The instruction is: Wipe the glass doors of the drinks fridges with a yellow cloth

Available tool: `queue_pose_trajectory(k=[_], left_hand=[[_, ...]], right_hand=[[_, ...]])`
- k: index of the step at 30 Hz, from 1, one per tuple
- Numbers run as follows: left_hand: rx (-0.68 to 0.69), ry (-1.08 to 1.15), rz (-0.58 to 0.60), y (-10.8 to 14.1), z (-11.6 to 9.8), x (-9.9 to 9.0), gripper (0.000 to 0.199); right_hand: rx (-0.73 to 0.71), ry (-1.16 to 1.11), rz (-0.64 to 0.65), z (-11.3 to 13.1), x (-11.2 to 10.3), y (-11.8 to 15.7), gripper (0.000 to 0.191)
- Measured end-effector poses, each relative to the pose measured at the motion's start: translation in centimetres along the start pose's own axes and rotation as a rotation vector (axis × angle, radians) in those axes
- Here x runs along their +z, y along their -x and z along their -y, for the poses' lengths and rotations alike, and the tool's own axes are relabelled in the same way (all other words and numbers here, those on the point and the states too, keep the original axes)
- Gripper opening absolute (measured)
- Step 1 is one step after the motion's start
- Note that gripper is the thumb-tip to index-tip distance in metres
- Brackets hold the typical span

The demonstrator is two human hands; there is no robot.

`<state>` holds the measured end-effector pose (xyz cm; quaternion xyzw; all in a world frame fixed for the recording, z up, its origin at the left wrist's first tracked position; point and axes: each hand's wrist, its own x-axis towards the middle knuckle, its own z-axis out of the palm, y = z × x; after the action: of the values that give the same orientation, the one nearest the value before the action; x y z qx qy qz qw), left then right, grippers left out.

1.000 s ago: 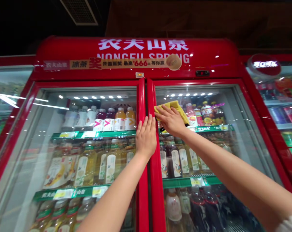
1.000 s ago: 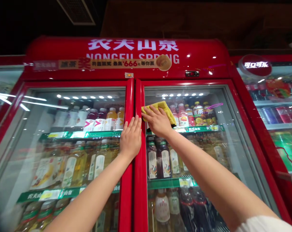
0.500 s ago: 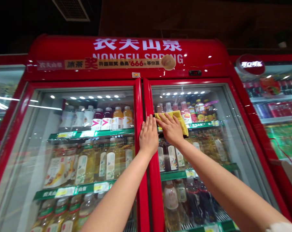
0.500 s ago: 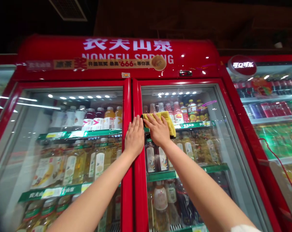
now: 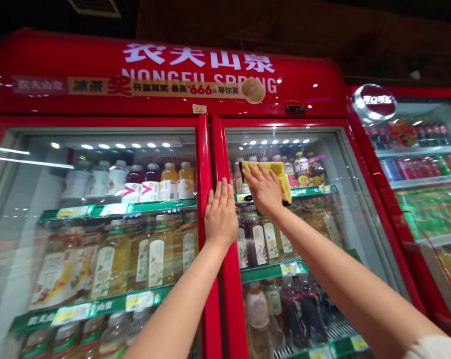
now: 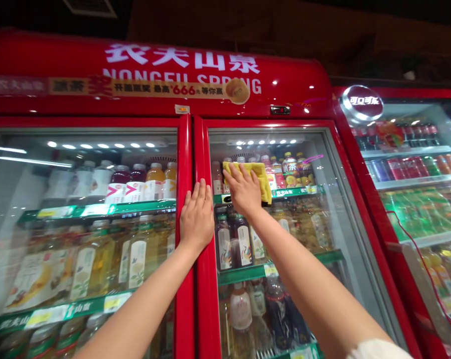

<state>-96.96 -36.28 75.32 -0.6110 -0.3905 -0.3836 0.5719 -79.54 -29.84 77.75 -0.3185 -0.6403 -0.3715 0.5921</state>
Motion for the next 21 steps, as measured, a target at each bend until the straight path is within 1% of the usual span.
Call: queue_pose_trajectory(k=[2, 3, 4, 5, 6, 8, 10, 11, 12, 13, 14, 15, 16, 17, 18, 19, 21], left_hand=[[-0.005, -0.004, 0.000, 0.0, 0.0, 0.0, 0.069], [-0.009, -0.009, 0.002, 0.0, 0.0, 0.1, 0.070], [-0.012, -0.013, 0.004, 0.1, 0.0, 0.0, 0.070], [-0.013, -0.018, 0.006, 0.1, 0.0, 0.0, 0.071], [-0.013, -0.024, 0.007, 0.1, -0.1, 0.0, 0.071], [-0.011, -0.035, 0.009, 0.1, -0.2, -0.1, 0.070], [-0.010, -0.050, 0.010, 0.1, -0.2, -0.3, 0.068], [-0.007, -0.058, 0.011, 0.0, -0.3, -0.5, 0.068], [-0.001, -0.068, 0.013, -0.1, -0.4, -0.7, 0.067], [0.010, -0.078, 0.017, -0.3, -0.5, -0.9, 0.067], [0.026, -0.087, 0.023, -0.5, -0.6, -1.1, 0.067], [0.045, -0.094, 0.031, -0.7, -0.8, -1.4, 0.067], [0.067, -0.097, 0.042, -1.0, -1.1, -1.5, 0.069], [0.088, -0.098, 0.054, -1.3, -1.4, -1.7, 0.070], [0.108, -0.097, 0.067, -1.7, -1.8, -1.8, 0.071], [0.125, -0.096, 0.082, -2.1, -2.3, -1.7, 0.071], [0.149, -0.094, 0.116, -2.8, -3.3, -1.4, 0.069]], right_hand=[[-0.182, -0.018, 0.059, -0.3, -0.2, 1.1, 0.057], [-0.263, -0.026, 0.088, -1.1, -0.5, 1.6, 0.056], [-0.308, -0.029, 0.103, -2.1, -0.8, 2.0, 0.055], [-0.308, -0.029, 0.102, -3.1, -1.0, 2.1, 0.053], [-0.265, -0.025, 0.085, -4.1, -1.2, 1.9, 0.052], [-0.110, -0.011, 0.034, -4.9, -1.1, 0.5, 0.051], [0.015, 0.005, 0.002, -4.1, -0.7, -0.9, 0.050], [0.025, 0.008, 0.001, -3.3, -0.4, -1.3, 0.050], [-0.004, 0.005, 0.009, -2.6, -0.3, -1.3, 0.050], [-0.071, -0.004, 0.025, -2.1, -0.2, -0.9, 0.050], [-0.164, -0.018, 0.048, -2.0, -0.3, -0.2, 0.048], [-0.267, -0.034, 0.074, -2.4, -0.5, 0.7, 0.047], [-0.355, -0.048, 0.097, -3.3, -0.8, 1.5, 0.045], [-0.408, -0.056, 0.110, -4.5, -1.2, 2.2, 0.044], [-0.417, -0.058, 0.111, -6.0, -1.5, 2.5, 0.044], [-0.382, -0.056, 0.099, -7.6, -1.8, 2.4, 0.044], [-0.216, -0.043, 0.047, -9.7, -2.2, 0.8, 0.044]])
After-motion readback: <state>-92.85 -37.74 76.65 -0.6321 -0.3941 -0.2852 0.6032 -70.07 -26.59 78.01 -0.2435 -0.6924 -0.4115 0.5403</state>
